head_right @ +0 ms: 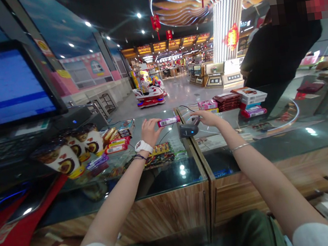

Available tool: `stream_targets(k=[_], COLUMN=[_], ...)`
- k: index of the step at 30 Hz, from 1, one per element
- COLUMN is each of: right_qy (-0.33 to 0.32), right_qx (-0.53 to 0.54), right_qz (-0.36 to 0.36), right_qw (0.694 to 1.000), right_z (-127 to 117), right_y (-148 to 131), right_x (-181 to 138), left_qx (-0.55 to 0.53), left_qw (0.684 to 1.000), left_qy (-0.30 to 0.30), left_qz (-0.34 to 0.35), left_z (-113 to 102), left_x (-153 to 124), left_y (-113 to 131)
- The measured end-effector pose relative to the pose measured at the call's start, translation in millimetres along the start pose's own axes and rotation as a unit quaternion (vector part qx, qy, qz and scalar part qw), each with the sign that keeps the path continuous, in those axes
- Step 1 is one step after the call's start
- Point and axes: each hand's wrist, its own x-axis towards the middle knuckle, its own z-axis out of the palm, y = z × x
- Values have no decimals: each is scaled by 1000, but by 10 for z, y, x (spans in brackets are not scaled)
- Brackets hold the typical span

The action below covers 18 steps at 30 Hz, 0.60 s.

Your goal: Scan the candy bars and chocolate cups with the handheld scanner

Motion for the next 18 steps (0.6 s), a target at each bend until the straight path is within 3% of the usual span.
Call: stream_targets(k=[8, 18], right_qy=[-89, -73], right_qx=[75, 85], right_qz=[-63, -135], right_qw=[991, 984], right_z=[211, 286], right_y=[77, -5], right_x=[-49, -10], left_qx=[-24, -30], left_qw=[1000, 999], left_qy=[9, 11], left_qz=[-16, -19], left_z=[55, 68], left_x=[21, 16], left_y=[-103, -149])
